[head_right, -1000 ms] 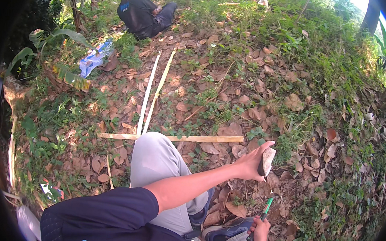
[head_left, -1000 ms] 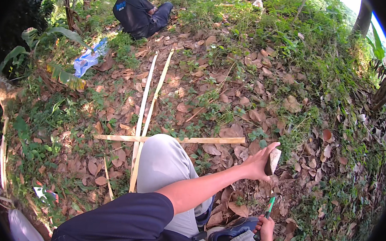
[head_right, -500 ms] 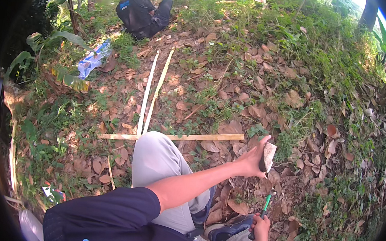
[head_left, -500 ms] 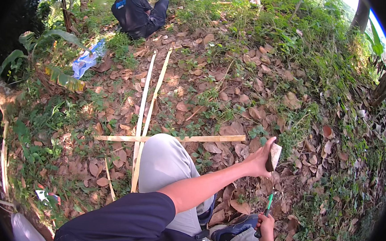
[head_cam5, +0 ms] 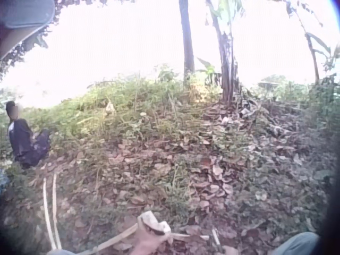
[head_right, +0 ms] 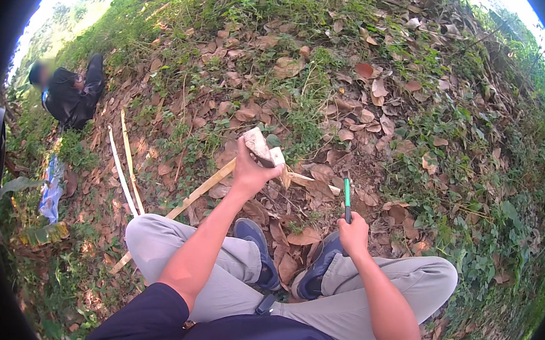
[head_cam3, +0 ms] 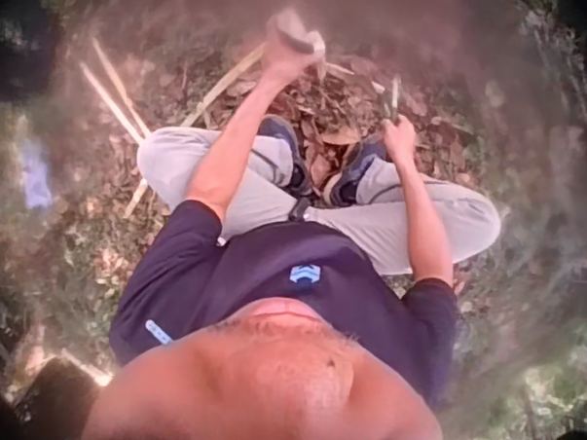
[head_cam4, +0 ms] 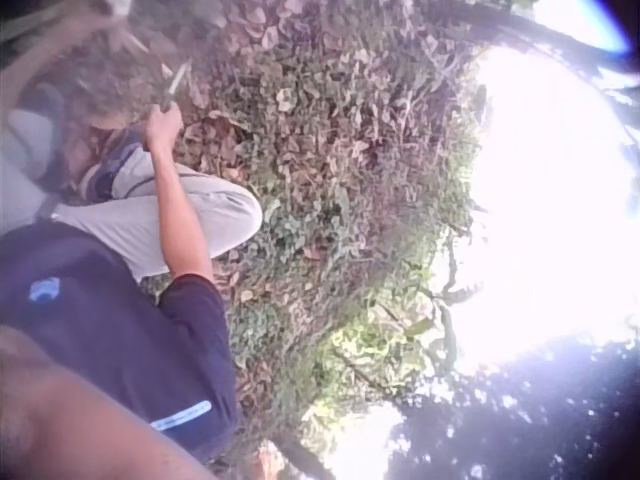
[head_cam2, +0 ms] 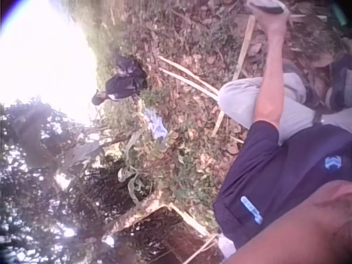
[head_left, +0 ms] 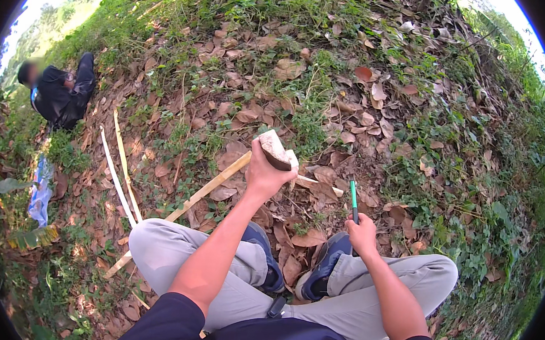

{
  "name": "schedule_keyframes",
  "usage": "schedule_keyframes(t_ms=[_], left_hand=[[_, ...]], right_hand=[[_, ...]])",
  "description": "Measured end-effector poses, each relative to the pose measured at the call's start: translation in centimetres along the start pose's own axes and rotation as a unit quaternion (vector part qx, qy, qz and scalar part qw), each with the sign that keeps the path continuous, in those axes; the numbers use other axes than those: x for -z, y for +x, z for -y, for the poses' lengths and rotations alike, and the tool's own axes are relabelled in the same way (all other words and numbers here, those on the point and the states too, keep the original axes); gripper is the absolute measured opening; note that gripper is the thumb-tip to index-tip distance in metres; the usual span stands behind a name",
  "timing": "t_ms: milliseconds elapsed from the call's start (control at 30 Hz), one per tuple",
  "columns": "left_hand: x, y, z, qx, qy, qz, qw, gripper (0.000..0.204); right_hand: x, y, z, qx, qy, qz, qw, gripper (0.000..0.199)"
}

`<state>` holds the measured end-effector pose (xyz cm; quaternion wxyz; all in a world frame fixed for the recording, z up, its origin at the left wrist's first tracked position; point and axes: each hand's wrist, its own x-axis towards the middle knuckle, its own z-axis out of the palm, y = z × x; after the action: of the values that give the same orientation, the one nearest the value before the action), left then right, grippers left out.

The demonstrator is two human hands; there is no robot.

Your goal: The person sits on the ground and uses a hammer to strike a piece of wood, chipping away small fragments. They repeatedly adjust the wood's position and continue hammering to shape it. The person then stands and walks toward a small stream where another person is working.

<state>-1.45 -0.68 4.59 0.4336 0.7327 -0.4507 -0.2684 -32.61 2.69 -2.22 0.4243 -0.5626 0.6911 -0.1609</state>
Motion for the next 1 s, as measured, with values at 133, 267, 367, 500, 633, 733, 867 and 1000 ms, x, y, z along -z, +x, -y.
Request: schedule_keyframes(t_ms=[133, 267, 367, 500, 633, 733, 867, 1000], left_hand=[[-0.3, 0.2, -0.7, -0.002, -0.157, 0.037, 0.987, 0.091], [-0.1, -0.8, -2.0, 0.0, -0.261, 0.084, 0.962, 0.093], [-0.8, -0.8, -1.0, -0.093, -0.026, 0.132, 0.987, 0.093], [-1.4, -0.5, -0.4, -0.143, 0.02, 0.142, 0.979, 0.092], [-1.9, -0.5, 0.1, -0.115, -0.033, 0.144, 0.982, 0.092], [-2.0, -0.4, 0.9, -0.119, -0.034, 0.145, 0.982, 0.093], [-2.5, -1.4, 0.1, -0.172, 0.005, 0.135, 0.976, 0.094], [-2.7, -1.6, 1.0, -0.162, 0.012, 0.171, 0.972, 0.103]], right_hand=[[-0.1, 0.9, -0.9, -0.092, 0.166, 0.02, 0.982, 0.013], [0.1, -0.3, 0.9, -0.106, 0.168, 0.018, 0.98, 0.014], [0.1, -0.4, 1.3, -0.103, 0.152, 0.018, 0.983, 0.018], [0.2, -0.5, 1.2, -0.079, 0.128, 0.012, 0.989, 0.024], [0.7, -1.1, 2.5, -0.1, 0.207, 0.018, 0.973, 0.018], [1.2, -3.4, 5.1, -0.05, 0.322, -0.019, 0.945, 0.01], [5.2, -5.5, 10.8, 0.112, 0.414, -0.058, 0.901, 0.011], [7.8, -5.8, 11.8, 0.223, 0.348, -0.06, 0.909, 0.023]])
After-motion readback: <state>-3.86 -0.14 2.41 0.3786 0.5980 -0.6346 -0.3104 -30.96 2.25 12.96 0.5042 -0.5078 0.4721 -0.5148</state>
